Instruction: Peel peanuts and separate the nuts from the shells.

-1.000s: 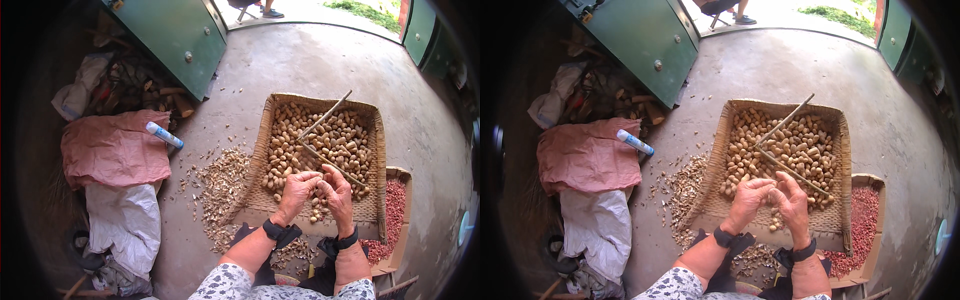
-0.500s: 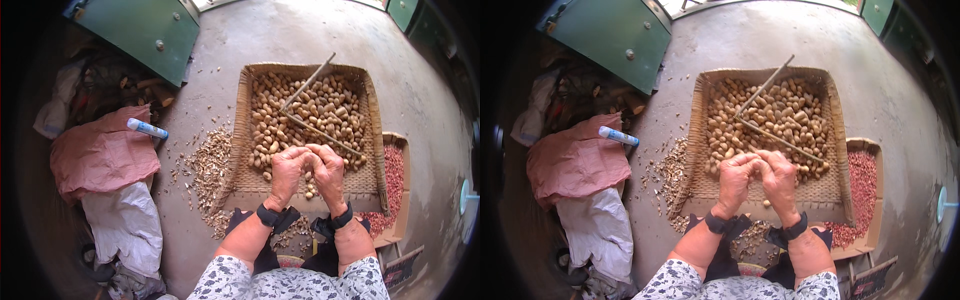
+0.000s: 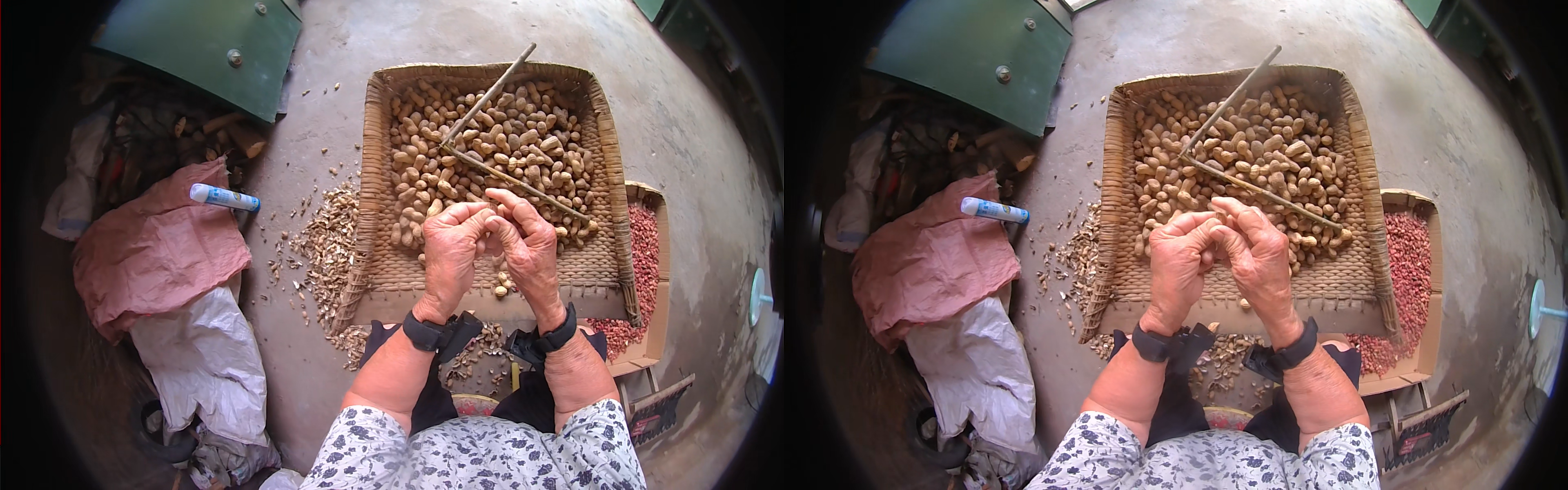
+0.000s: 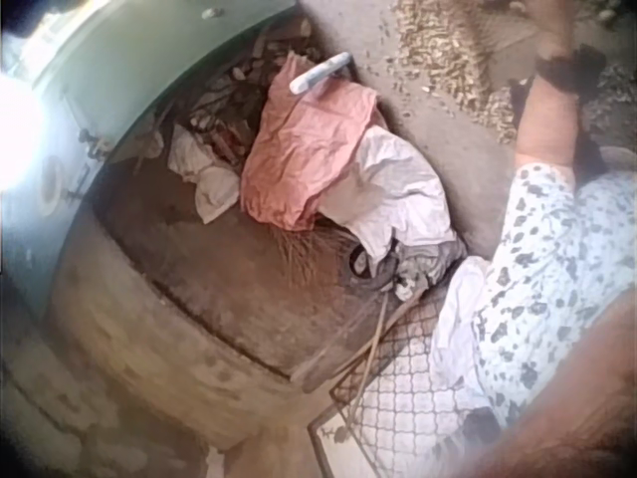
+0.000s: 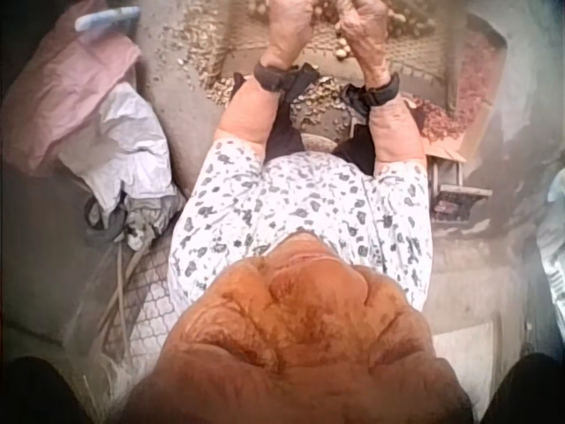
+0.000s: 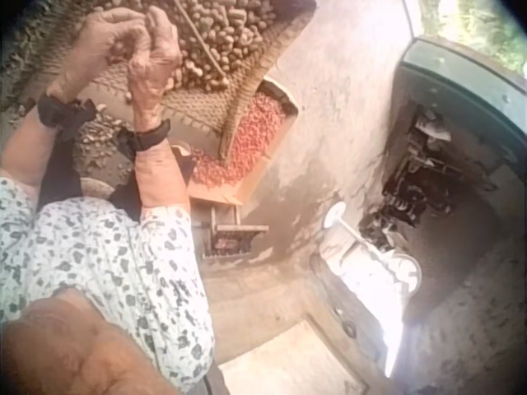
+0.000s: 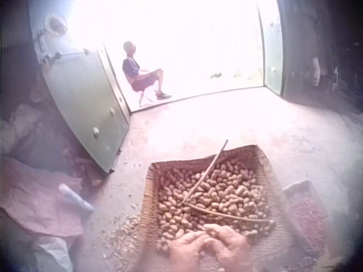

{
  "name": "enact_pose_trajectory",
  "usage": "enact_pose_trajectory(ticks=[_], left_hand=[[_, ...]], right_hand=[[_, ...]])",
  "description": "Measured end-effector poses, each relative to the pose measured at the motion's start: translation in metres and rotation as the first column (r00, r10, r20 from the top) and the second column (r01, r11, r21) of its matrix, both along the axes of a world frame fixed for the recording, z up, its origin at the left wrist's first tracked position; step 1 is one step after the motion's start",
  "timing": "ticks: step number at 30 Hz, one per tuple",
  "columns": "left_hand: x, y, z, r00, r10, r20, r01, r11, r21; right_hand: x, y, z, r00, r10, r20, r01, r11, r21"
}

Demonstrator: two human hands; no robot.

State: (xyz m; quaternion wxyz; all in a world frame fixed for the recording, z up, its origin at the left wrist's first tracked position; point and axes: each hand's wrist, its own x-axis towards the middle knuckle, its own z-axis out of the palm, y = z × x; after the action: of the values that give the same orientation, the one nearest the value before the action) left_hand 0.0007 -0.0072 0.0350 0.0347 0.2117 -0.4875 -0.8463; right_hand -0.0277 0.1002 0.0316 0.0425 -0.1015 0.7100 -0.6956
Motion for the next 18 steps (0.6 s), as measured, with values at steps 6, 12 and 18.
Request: enact_pose_trajectory(ticks=[6,12,18], left_hand=[[-0.002,0.004,-0.007,0.999,0.01,0.049,-0.019,0.98,0.199],[-0.003,0.005,-0.021,0.999,-0.034,-0.001,0.031,0.909,0.415],[-0.007,0.009,-0.014,0.999,0.011,0.033,-0.025,0.899,0.436]], right_hand=[[0.001,0.003,-0.008,1.0,-0.016,0.006,0.016,1.0,-0.027],[0.007,-0.002,-0.004,0.994,-0.108,0.015,0.109,0.985,-0.13],[-0.003,0.003,-0.01,0.941,-0.053,0.335,0.167,0.932,-0.322]])
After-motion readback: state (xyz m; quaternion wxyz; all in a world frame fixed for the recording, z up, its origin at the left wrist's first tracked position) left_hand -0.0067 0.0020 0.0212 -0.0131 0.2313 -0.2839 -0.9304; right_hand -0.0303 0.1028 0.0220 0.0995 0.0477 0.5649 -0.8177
